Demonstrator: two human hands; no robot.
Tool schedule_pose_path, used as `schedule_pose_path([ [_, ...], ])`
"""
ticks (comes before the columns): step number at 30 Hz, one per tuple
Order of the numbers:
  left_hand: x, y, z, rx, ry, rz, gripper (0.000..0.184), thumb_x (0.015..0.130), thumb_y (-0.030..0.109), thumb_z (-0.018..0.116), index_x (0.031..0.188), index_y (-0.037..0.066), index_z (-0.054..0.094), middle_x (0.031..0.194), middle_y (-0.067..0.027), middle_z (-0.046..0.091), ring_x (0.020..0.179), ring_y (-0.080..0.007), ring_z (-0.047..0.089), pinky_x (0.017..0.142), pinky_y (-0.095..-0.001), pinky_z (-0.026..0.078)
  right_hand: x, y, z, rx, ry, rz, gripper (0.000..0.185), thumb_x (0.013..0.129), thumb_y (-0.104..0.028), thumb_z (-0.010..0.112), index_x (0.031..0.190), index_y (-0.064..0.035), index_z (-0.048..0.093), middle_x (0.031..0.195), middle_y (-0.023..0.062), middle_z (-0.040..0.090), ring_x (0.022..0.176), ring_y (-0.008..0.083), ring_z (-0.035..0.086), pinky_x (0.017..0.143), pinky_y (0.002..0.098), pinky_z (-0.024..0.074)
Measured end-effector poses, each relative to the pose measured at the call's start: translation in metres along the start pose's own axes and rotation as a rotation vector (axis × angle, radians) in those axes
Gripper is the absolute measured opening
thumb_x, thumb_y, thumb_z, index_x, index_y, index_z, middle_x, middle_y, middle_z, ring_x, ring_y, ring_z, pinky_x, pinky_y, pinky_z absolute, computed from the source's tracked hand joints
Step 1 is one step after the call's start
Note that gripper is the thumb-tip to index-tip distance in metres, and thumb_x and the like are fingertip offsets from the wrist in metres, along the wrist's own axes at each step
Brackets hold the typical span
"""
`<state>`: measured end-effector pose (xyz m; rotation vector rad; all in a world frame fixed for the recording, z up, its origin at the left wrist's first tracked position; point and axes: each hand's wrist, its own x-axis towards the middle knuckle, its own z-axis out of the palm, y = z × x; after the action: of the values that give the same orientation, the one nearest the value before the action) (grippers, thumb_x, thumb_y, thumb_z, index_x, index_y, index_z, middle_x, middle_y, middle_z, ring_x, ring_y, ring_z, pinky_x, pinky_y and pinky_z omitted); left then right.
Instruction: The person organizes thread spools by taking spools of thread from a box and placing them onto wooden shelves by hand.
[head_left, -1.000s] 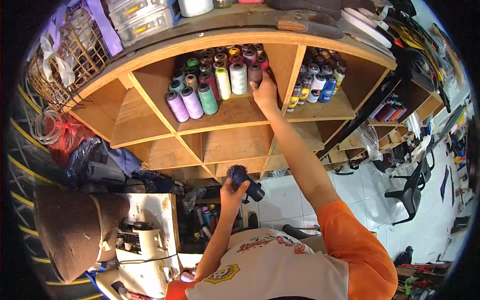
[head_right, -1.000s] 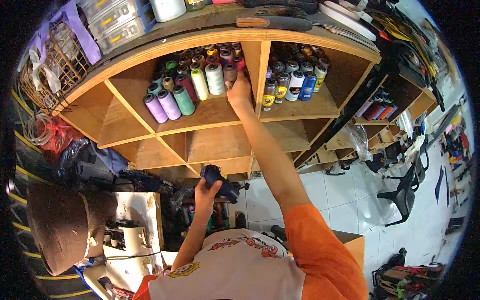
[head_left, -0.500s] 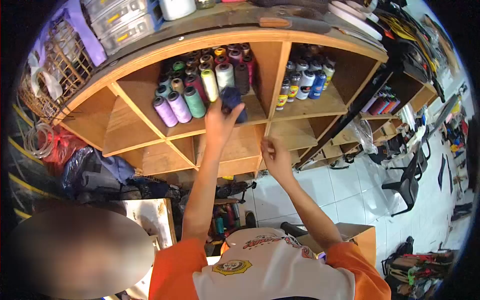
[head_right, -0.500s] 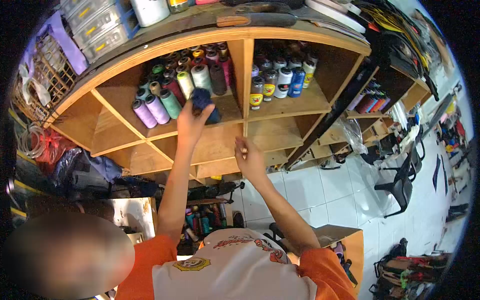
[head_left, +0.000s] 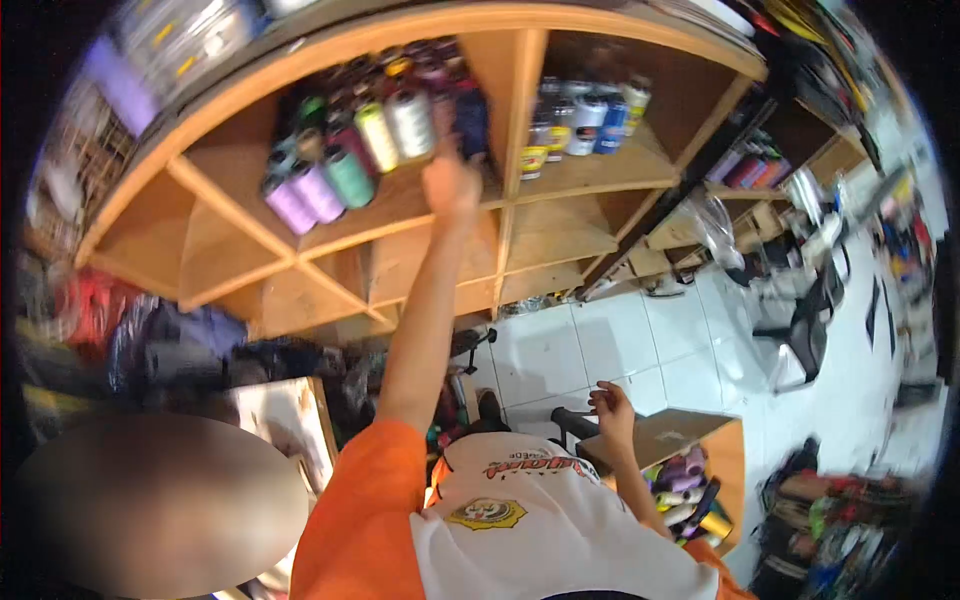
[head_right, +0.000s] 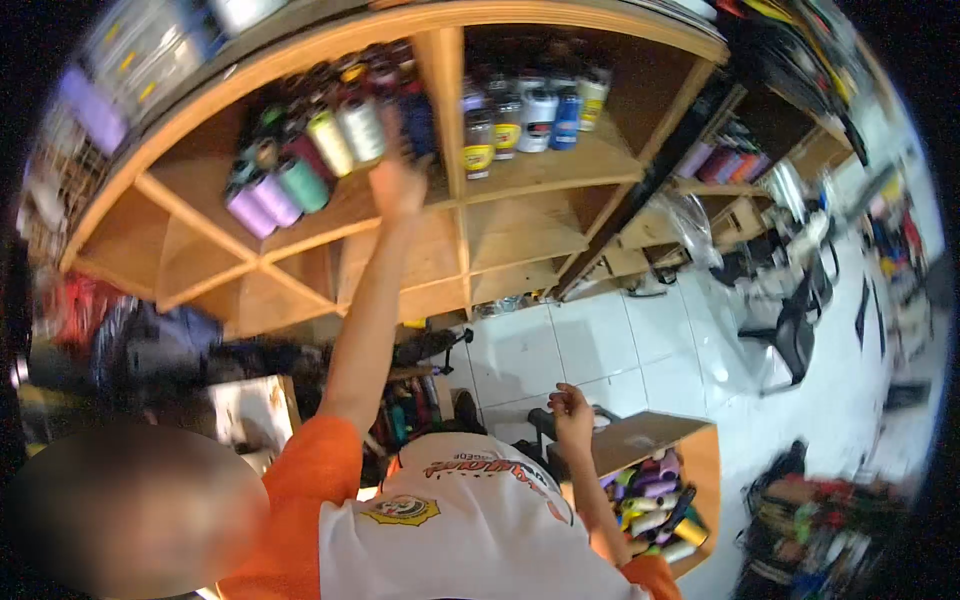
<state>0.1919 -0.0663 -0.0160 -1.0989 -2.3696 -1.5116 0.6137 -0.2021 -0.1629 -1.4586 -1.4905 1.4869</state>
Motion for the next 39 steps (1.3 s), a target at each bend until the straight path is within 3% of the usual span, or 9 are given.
schedule_pose_path([
  [4,-0.010,0.011,-0.009,0.081,-0.016,-0.096,0.027,0.079,0.009,0.062,0.099,-0.006,0.055,0.077,-0.0260,0.063,0.069,-0.0415,0.063,0.062,-0.0500,0.052,0.006,-0.013,0.026,-0.077,-0.203,-0.036,0.024,0.091,-0.006,0.054,0.114,-0.0018,0.056,0.091,0.0099,0.065,0.079,0.0157,0.063,0.071,0.0280,0.0508],
  [8,-0.032,0.009,-0.008,-0.095,0.075,-0.070,0.030,0.077,0.013,0.067,0.099,-0.003,0.055,0.094,-0.0255,0.061,0.088,-0.0413,0.060,0.076,-0.0478,0.051,0.019,-0.043,0.060,-0.194,-0.411,-0.098,0.024,0.092,-0.010,0.054,0.114,0.0000,0.057,0.092,0.0100,0.066,0.080,0.0164,0.064,0.069,0.0280,0.0512],
  [11,-0.078,0.010,-0.023,-0.091,0.228,0.193,0.025,0.081,0.016,0.061,0.098,-0.001,0.057,0.087,-0.0203,0.063,0.077,-0.0368,0.063,0.069,-0.0453,0.053,0.041,-0.037,0.067,-0.310,-0.555,-0.122,0.024,0.092,-0.010,0.055,0.112,0.0023,0.058,0.091,0.0110,0.066,0.080,0.0172,0.064,0.066,0.0284,0.0518],
  [19,-0.192,-0.002,-0.040,-0.215,-0.339,-0.074,0.021,0.082,0.031,0.062,0.092,0.013,0.066,0.073,-0.0166,0.064,0.075,-0.0315,0.065,0.067,-0.0447,0.052,0.135,0.010,0.038,-0.604,-0.900,0.079,0.025,0.091,-0.010,0.053,0.113,0.0020,0.057,0.091,0.0128,0.066,0.079,0.0189,0.065,0.064,0.0293,0.0524],
  [24,-0.230,-0.051,-0.039,0.091,-0.678,-0.388,0.029,0.076,0.033,0.065,0.088,0.006,0.070,0.083,-0.0170,0.068,0.082,-0.0363,0.064,0.073,-0.0447,0.052,0.258,0.036,0.037,-0.963,-1.097,0.148,0.032,0.085,-0.013,0.058,0.113,0.0027,0.058,0.088,0.0121,0.065,0.074,0.0200,0.064,0.063,0.0315,0.0514],
  [26,-0.249,-0.057,-0.051,0.021,-0.488,-0.529,0.039,0.080,0.033,0.064,0.104,0.003,0.064,0.096,-0.0186,0.066,0.091,-0.0351,0.063,0.076,-0.0441,0.051,0.293,0.018,0.054,-1.102,-1.147,0.120,0.030,0.086,-0.013,0.057,0.112,0.0021,0.058,0.089,0.0118,0.065,0.075,0.0202,0.064,0.063,0.0315,0.0512],
  [34,-0.347,-0.016,-0.128,-0.083,0.520,-0.907,0.020,0.081,0.017,0.063,0.098,0.005,0.065,0.078,-0.0138,0.068,0.071,-0.0232,0.067,0.063,-0.0339,0.052,0.349,-0.013,0.154,-1.142,-1.479,-0.033,0.026,0.083,-0.015,0.057,0.103,0.0013,0.060,0.081,0.0078,0.063,0.067,0.0158,0.059,0.056,0.0286,0.0464],
  [38,-0.428,0.004,-0.186,0.313,1.014,-1.004,0.025,0.079,0.020,0.067,0.099,0.004,0.064,0.079,-0.0122,0.064,0.069,-0.0250,0.064,0.064,-0.0342,0.051,0.263,-0.007,0.242,-1.081,-1.855,-0.242,0.028,0.089,-0.020,0.057,0.110,-0.0026,0.059,0.081,0.0051,0.064,0.068,0.0123,0.060,0.054,0.0265,0.0469],
  [39,-0.442,0.016,-0.204,0.616,0.900,-1.053,0.032,0.077,0.022,0.069,0.103,0.005,0.062,0.089,-0.0124,0.062,0.081,-0.0263,0.062,0.070,-0.0370,0.050,0.231,-0.008,0.260,-1.039,-1.937,-0.267,0.027,0.089,-0.019,0.058,0.110,-0.0024,0.059,0.081,0.0046,0.063,0.069,0.0114,0.060,0.054,0.0252,0.0464],
])
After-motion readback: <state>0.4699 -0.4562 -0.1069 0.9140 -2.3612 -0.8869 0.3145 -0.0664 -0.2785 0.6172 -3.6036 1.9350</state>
